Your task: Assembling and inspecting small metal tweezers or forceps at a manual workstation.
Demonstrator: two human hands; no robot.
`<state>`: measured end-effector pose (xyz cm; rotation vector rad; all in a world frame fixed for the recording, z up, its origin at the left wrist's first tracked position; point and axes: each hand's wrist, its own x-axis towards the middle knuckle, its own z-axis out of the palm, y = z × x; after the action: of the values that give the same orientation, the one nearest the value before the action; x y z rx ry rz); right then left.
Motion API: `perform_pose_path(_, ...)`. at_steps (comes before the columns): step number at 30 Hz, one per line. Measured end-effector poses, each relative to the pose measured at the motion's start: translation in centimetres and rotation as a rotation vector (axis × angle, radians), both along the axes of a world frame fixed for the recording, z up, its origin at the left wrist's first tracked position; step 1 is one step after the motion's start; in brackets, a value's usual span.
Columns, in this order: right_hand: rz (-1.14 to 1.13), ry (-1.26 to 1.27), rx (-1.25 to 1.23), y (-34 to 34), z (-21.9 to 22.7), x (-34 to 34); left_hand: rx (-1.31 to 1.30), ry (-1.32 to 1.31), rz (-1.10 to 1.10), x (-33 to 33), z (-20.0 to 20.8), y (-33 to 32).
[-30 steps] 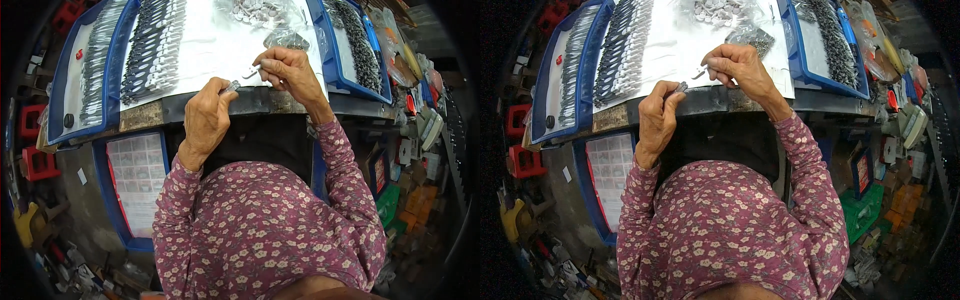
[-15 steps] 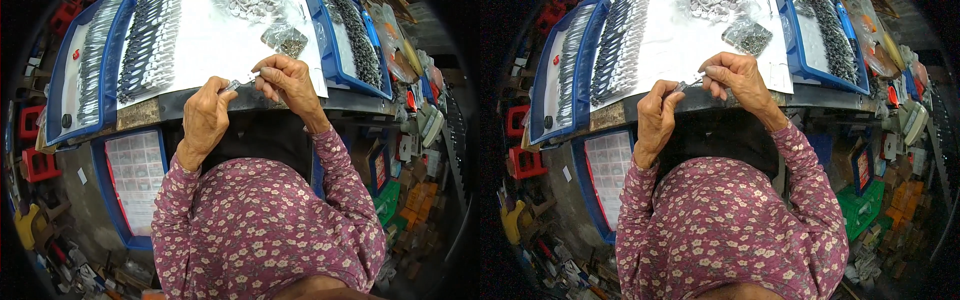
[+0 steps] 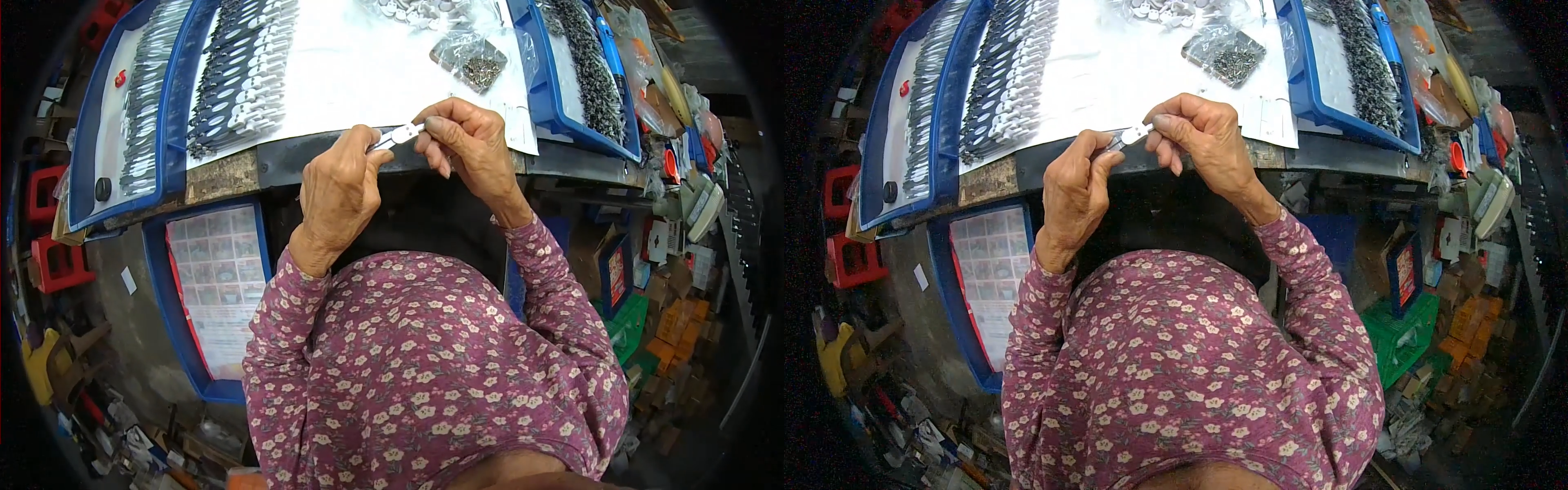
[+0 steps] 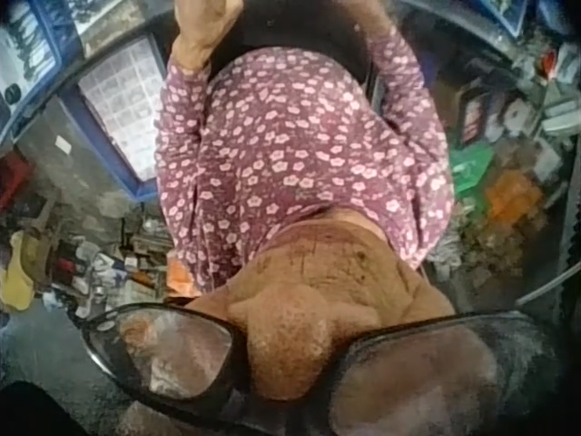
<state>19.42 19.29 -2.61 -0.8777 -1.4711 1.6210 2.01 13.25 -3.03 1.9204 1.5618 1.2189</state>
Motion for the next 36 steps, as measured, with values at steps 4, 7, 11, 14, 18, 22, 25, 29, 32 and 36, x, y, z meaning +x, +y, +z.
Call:
perform_pose_path(4, 0.026, -0.016, -0.014, -1.1, -0.6, -0.1, -0.013, 0.044, -0.044, 0.0, -0.5, -0.5)
perform_pose_path(7, 0.081, -0.054, -0.021, -1.2, -1.1, 0.1, -0.012, 0.087, -0.067, -0.4, -1.3, -0.9)
perform_pose_path(11, 0.198, -0.186, 0.051, -2.2, -2.0, 1.0, -0.038, 0.109, -0.152, -0.4, -2.2, -1.7)
perform_pose_path(14, 0.28, -0.314, 0.147, -3.0, -2.1, 1.8, -0.012, 0.144, -0.23, -0.2, -2.7, -2.3)
perform_pose_path(18, 0.339, -0.389, 0.414, -4.1, -4.1, 2.6, -0.068, 0.145, -0.297, 0.4, -4.0, -3.4)
perform_pose_path(22, 0.365, -0.405, 0.559, -5.9, -5.9, 3.7, -0.057, 0.151, -0.354, 1.3, -5.4, -4.7)
perform_pose_path(25, 0.37, -0.407, 0.598, -7.3, -6.9, 4.3, -0.076, 0.152, -0.402, 1.9, -6.3, -5.8)
perform_pose_path(29, 0.41, -0.372, 0.546, -9.1, -7.5, 5.2, -0.112, 0.154, -0.446, 2.9, -7.4, -7.6)
perform_pose_path(32, 0.401, -0.397, 0.557, -10.4, -8.1, 5.8, -0.107, 0.139, -0.454, 3.7, -8.1, -8.7)
perform_pose_path(36, 0.323, -0.394, 0.581, -11.8, -8.8, 5.9, -0.105, 0.121, -0.446, 4.3, -8.6, -9.5)
